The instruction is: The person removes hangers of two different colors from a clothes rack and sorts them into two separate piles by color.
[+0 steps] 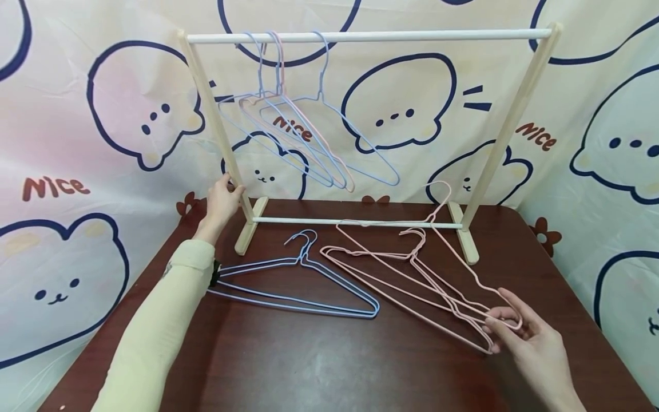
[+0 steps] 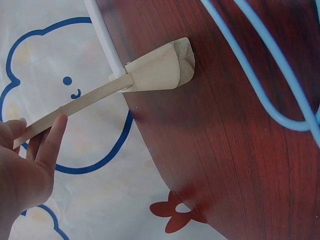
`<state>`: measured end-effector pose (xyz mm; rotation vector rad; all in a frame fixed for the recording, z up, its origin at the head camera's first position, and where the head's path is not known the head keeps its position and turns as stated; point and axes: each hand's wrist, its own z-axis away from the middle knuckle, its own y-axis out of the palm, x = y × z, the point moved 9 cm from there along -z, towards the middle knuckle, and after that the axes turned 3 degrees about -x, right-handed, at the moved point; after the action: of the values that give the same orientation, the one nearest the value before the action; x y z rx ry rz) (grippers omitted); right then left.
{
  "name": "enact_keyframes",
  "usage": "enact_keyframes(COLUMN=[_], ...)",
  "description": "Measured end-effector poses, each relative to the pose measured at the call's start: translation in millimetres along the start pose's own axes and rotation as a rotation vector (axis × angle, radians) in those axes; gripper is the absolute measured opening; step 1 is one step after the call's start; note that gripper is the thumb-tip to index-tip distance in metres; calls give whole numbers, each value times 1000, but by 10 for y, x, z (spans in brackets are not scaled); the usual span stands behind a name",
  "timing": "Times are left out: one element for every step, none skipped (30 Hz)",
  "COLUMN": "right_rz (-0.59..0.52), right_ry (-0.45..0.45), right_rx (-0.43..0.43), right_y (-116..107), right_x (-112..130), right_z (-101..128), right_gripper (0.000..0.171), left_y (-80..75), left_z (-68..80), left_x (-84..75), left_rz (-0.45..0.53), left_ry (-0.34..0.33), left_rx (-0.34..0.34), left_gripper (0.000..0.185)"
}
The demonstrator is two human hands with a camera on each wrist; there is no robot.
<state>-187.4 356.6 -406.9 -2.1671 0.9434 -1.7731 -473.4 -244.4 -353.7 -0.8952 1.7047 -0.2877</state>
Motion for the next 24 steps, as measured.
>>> enact_keyframes(right_rz=[11, 21, 29, 38, 48, 54, 59, 69, 79, 86, 94, 97, 105, 112, 120, 130, 139, 146, 159, 174, 198, 220, 243, 271], right_ry=[1, 0, -5, -7, -5, 1, 7, 12, 18, 32, 40, 49, 55, 61, 72, 84, 99, 118, 132, 144, 153, 165, 176, 180], right_rx=[3, 3, 6, 7, 10, 17, 27, 39, 52, 68, 83, 97, 108, 119, 130, 140, 149, 158, 170, 188, 206, 229, 258, 286], right_y=[0, -1, 5, 8, 14, 25, 40, 56, 75, 97, 118, 136, 149, 162, 173, 180, 180, 182, 183, 186, 190, 194, 201, 208], right_x=[-9, -15, -19, -25, -36, -51, -65, -79, -96, -119, -136, -152, -165, -180, -198, -219, -241, -265, -289, -314, -337, -364, -390, -411], right_z=[-1, -4, -5, -5, -2, 2, 6, 12, 21, 28, 33, 35, 36, 35, 32, 29, 24, 20, 14, 9, 2, -4, -13, -26], right_gripper=[62, 62, 61, 61, 60, 60, 60, 60, 59, 60, 60, 61, 61, 61, 62, 62, 63, 64, 65, 65, 65, 66, 67, 68], left_y=[-5, -10, -15, -19, -22, -22, -19, -17, -12, -7, -1, 3, 6, 7, 9, 8, 8, 8, 6, 7, 7, 6, 6, 5], left_z=[-4, -7, -9, -12, -15, -17, -18, -17, -16, -13, -10, -7, -4, -1, 2, 3, 4, 4, 5, 5, 5, 5, 6, 7], left_x=[0, -2, -4, -6, -10, -14, -18, -22, -25, -28, -30, -31, -28, -27, -21, -17, -10, -4, 3, 7, 12, 12, 13, 11], left_rz=[1, 1, 4, 5, 4, 7, 11, 12, 16, 18, 22, 25, 27, 27, 30, 30, 30, 27, 29, 30, 31, 28, 31, 32], left_ry=[0, -1, -1, 0, 2, 4, 6, 9, 11, 13, 14, 14, 14, 14, 12, 11, 8, 7, 4, 2, 0, 1, 0, 1], left_rx=[-3, -6, -9, -11, -13, -13, -12, -10, -8, -6, -4, -2, -2, -1, 0, 0, 0, 1, 0, 1, 1, 1, 1, 2], left_gripper=[40, 40, 39, 39, 39, 39, 39, 39, 39, 39, 39, 39, 39, 39, 39, 39, 39, 40, 40, 41, 41, 41, 41, 41])
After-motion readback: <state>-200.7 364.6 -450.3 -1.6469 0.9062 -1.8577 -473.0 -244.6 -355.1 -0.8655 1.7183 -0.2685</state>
